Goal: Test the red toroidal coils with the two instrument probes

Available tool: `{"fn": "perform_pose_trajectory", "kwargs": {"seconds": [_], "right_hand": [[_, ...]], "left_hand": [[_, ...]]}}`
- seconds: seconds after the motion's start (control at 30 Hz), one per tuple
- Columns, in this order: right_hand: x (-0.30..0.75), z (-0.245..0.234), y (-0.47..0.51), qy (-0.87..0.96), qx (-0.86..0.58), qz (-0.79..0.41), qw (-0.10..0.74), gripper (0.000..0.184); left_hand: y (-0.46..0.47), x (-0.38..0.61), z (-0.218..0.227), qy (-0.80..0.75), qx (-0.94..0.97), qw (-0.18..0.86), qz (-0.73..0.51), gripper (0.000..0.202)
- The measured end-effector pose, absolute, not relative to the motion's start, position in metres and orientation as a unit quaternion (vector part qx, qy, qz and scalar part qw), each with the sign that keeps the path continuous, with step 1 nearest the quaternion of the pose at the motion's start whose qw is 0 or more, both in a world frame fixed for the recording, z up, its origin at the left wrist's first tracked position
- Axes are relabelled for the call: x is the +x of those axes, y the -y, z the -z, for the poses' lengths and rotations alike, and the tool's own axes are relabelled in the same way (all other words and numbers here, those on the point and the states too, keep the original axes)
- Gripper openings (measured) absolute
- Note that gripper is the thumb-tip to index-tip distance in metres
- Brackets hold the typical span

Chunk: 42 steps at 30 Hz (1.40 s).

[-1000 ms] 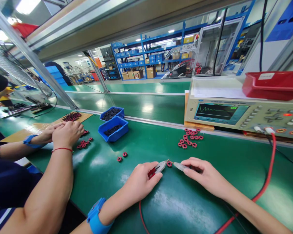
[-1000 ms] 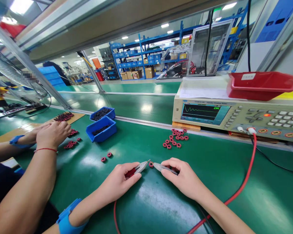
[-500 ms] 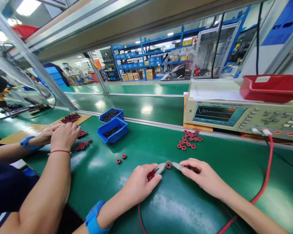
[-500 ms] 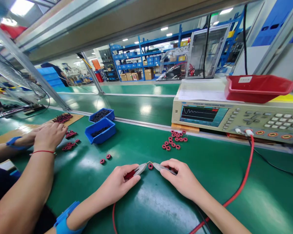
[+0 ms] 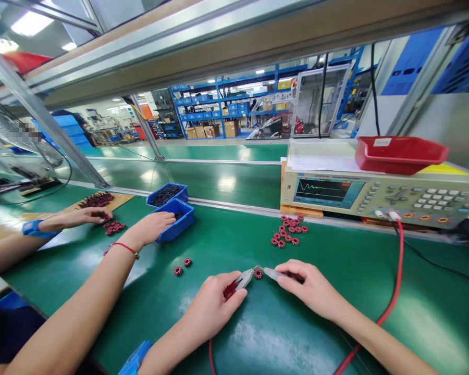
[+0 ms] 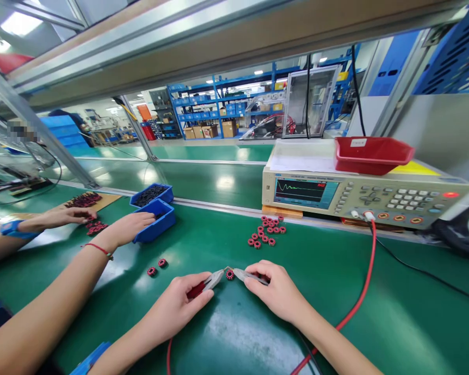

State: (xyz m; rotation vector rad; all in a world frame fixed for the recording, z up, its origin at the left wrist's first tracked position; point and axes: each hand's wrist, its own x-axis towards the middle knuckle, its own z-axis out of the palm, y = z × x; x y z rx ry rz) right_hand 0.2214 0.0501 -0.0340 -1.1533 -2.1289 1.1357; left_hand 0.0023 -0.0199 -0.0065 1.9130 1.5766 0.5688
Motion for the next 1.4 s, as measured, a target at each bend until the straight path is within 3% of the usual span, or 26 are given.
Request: {"fn": "perform_pose_trajectory", "kwargs": {"seconds": [0.73,1.4], "right_hand": [[0.2219,0.0347,-0.0496,0.771,-0.408,-0.422,0.245,0.025],[0.2202,0.0308,-0.0453,0.799,-0.416,-0.357,0.247,0.020]], "left_hand": [[0.0202,0.0028,0.0075,-0.596,0.714,0.295,-0.219,0.017],[0.0188,0.0034,0.0052,-0.596,0.711,0.301,-0.220,0.017]]}}
